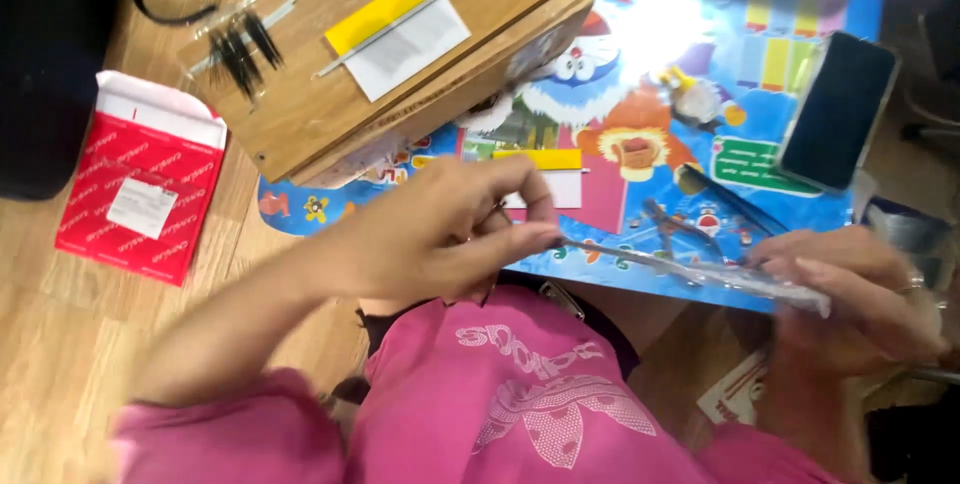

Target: The person is assembling false eyelashes by precisely placing fine fiber strips onto a yellow adhesive backing card.

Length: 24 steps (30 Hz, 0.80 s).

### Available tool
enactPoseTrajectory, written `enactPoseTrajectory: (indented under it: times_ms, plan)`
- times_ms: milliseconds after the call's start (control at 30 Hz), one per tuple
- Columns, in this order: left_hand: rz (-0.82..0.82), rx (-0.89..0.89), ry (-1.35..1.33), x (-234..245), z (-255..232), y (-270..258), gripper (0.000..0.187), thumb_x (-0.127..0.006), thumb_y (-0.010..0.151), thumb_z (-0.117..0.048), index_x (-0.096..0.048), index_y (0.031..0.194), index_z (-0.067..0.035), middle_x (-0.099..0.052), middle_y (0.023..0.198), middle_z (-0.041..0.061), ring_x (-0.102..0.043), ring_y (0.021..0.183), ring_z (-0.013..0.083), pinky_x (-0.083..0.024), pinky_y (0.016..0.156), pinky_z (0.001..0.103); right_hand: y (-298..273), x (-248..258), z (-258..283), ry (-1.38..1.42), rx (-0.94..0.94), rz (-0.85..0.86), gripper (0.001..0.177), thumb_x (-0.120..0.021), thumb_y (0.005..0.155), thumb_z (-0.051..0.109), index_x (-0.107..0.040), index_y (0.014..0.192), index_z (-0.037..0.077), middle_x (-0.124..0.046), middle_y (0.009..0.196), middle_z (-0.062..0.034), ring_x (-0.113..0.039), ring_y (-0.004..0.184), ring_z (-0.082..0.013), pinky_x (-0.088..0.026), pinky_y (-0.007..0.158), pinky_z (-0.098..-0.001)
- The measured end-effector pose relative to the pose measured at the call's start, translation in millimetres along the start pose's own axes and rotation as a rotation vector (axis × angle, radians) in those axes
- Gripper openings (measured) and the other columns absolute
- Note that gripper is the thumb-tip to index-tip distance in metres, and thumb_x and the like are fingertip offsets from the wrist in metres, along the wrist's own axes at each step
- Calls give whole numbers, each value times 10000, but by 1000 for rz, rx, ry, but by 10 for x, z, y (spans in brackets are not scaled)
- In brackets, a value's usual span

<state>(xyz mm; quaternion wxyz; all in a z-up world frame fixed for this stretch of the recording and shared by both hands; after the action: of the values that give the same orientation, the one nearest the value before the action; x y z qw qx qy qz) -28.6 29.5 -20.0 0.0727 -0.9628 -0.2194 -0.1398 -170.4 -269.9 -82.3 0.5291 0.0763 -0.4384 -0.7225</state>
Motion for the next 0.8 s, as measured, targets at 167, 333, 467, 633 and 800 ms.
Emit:
enactPoseTrajectory:
  times_ms: [167,333,467,633,800]
  plan:
    - [-232,294,-548,-146,956,-238,165,-584,1015,-225,-571,990,-62,-584,471,83,-626,418,141,-423,385,223,473,-343,324,-510,-82,767,290,-571,1031,38,-697,1292,35,-663,1113,-181,-662,999,-345,-533,861,-480]
    - [-207,229,-612,-196,1282,-209,151,-554,1041,-201,-550,993,-58,-580,469,38,-581,389,110,-444,417,215,380,-444,-195,-647,225,960,497,-764,896,352,-711,1313,86,-679,993,-168,-671,877,-334,-572,754,-475]
    - [-300,499,-564,-139,1583,-108,137,-595,1017,-219,-571,964,-96,-619,455,84,-628,403,148,-434,387,247,444,-667,-314,-487,206,926,324,-613,998,118,-689,1286,-8,-638,940,-176,-644,868,-355,-614,902,-541]
    - [-322,532,-587,-105,1848,-99,154,-596,1018,-220,-580,947,-85,-496,398,31,-617,394,151,-512,466,252,657,-784,-416,-355,104,937,290,-587,995,-7,-694,1265,-2,-659,1207,-219,-672,941,-372,-552,781,-442]
    - [-356,565,-466,-140,2016,-58,153,-601,1011,-254,-605,948,-115,-614,457,16,-587,415,93,-477,468,237,610,-1066,-385,-528,531,994,262,-680,1028,116,-768,1256,23,-714,1275,-157,-705,946,-300,-553,775,-466]
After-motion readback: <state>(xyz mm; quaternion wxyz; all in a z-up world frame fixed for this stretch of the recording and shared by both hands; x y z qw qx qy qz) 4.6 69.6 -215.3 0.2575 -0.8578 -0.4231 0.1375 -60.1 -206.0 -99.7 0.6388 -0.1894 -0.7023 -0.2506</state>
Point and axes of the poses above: each hand's wrist, its own y-axis towards the middle knuckle, its own x-axis out of the back of the hand, z = x × y, the point moved 5 cm from there along y, towards the middle knuckle
